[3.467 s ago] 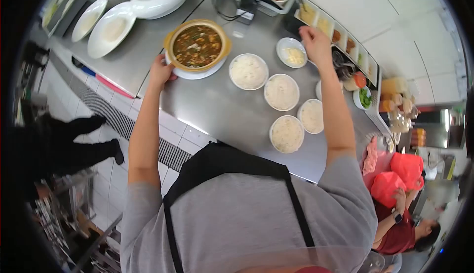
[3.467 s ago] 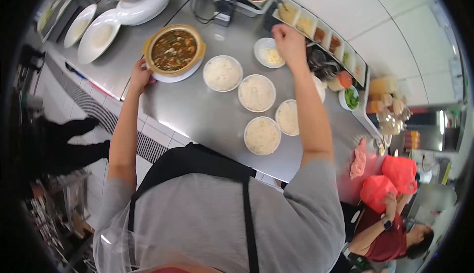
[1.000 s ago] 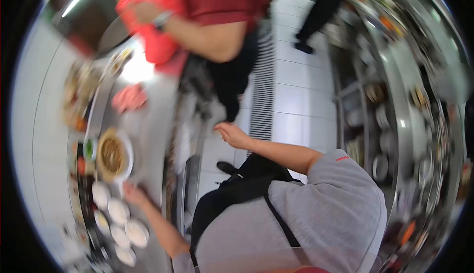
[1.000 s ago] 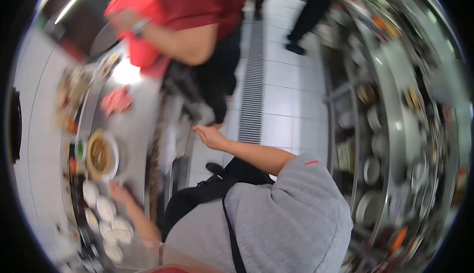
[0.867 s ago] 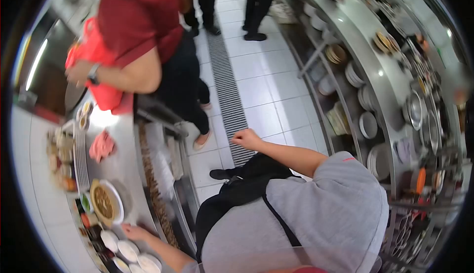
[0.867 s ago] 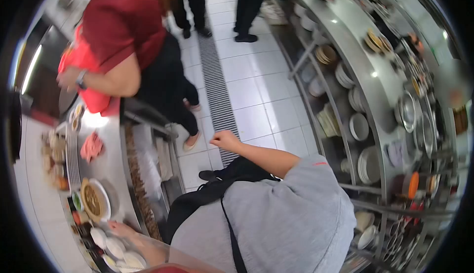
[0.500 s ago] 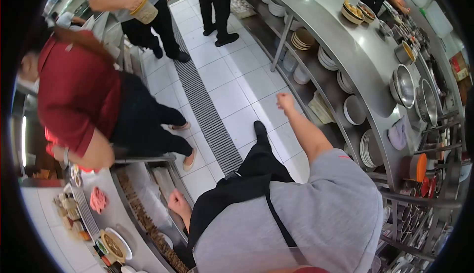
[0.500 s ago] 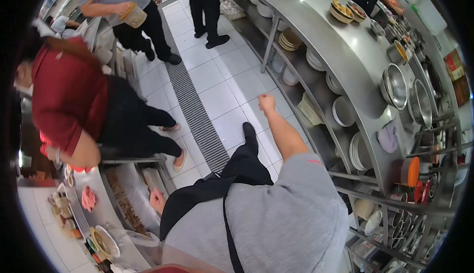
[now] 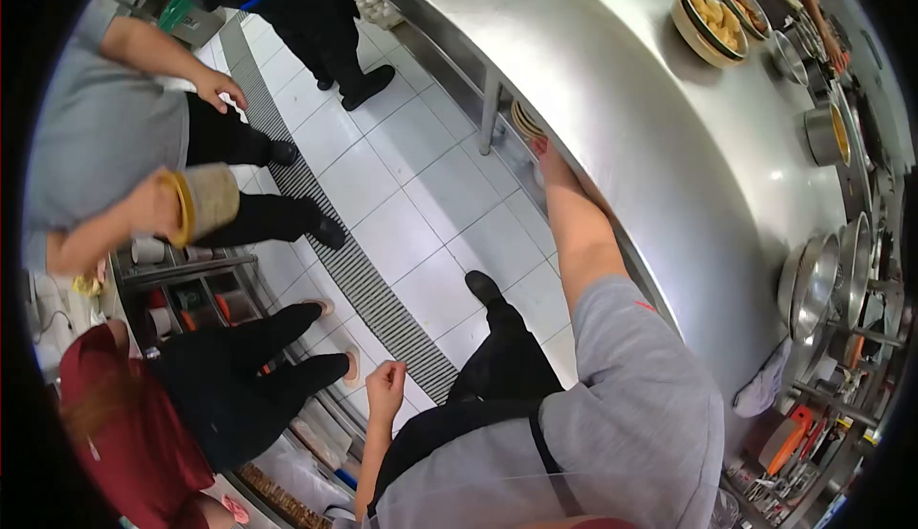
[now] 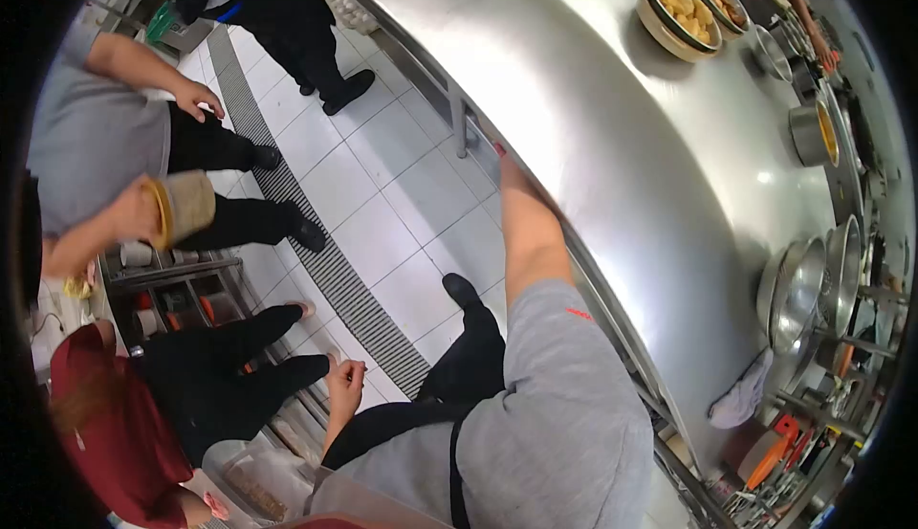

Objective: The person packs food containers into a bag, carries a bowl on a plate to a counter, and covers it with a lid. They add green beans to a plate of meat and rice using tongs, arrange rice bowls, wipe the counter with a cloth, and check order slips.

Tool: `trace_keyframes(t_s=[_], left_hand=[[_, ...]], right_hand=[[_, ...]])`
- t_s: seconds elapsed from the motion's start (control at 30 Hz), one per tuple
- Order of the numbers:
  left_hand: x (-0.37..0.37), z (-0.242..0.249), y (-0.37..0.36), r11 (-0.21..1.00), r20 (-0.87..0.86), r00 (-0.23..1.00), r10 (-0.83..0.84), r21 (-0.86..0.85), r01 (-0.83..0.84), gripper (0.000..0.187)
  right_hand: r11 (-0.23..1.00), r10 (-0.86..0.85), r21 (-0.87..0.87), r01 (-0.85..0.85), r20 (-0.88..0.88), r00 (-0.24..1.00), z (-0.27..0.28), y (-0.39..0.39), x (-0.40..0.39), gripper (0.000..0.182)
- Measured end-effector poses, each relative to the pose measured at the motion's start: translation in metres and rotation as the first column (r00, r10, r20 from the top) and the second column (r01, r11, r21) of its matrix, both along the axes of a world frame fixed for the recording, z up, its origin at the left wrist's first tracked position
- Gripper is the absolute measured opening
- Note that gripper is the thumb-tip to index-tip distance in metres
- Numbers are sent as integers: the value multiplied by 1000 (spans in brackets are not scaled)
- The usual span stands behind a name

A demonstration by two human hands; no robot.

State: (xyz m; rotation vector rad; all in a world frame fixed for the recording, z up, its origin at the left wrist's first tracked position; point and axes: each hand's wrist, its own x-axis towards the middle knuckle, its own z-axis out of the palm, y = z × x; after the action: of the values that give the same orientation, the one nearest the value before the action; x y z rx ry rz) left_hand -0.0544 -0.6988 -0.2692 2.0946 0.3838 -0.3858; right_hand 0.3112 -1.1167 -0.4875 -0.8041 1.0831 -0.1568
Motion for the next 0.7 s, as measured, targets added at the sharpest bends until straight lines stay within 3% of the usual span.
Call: trace_keyframes(t_s=[0.13, 0.2, 0.3, 0.47, 0.7], left_hand=[[23, -24, -25, 998, -169, 985, -22, -58, 13, 16], [38, -40, -30, 981, -183, 964, -194, -51, 188, 13], [78, -36, -51, 964, -190, 945, -265, -62, 258, 11], [101, -53, -65, 974, -166, 964, -210, -126, 190, 9], [75, -62, -80, 949, -201, 933, -299, -167, 269, 9]], right_hand=[[998, -64, 6, 64, -7, 998, -8, 0, 19, 28], [996, -85, 8, 85, 1, 996, -18, -4, 23, 28], [995, -103, -2, 103, 9, 995, -32, -11, 26, 28], [992, -116, -47, 117, 25, 993, -46, -17, 24, 28], [973, -98, -203, 113, 83, 992, -25, -22, 9, 27]])
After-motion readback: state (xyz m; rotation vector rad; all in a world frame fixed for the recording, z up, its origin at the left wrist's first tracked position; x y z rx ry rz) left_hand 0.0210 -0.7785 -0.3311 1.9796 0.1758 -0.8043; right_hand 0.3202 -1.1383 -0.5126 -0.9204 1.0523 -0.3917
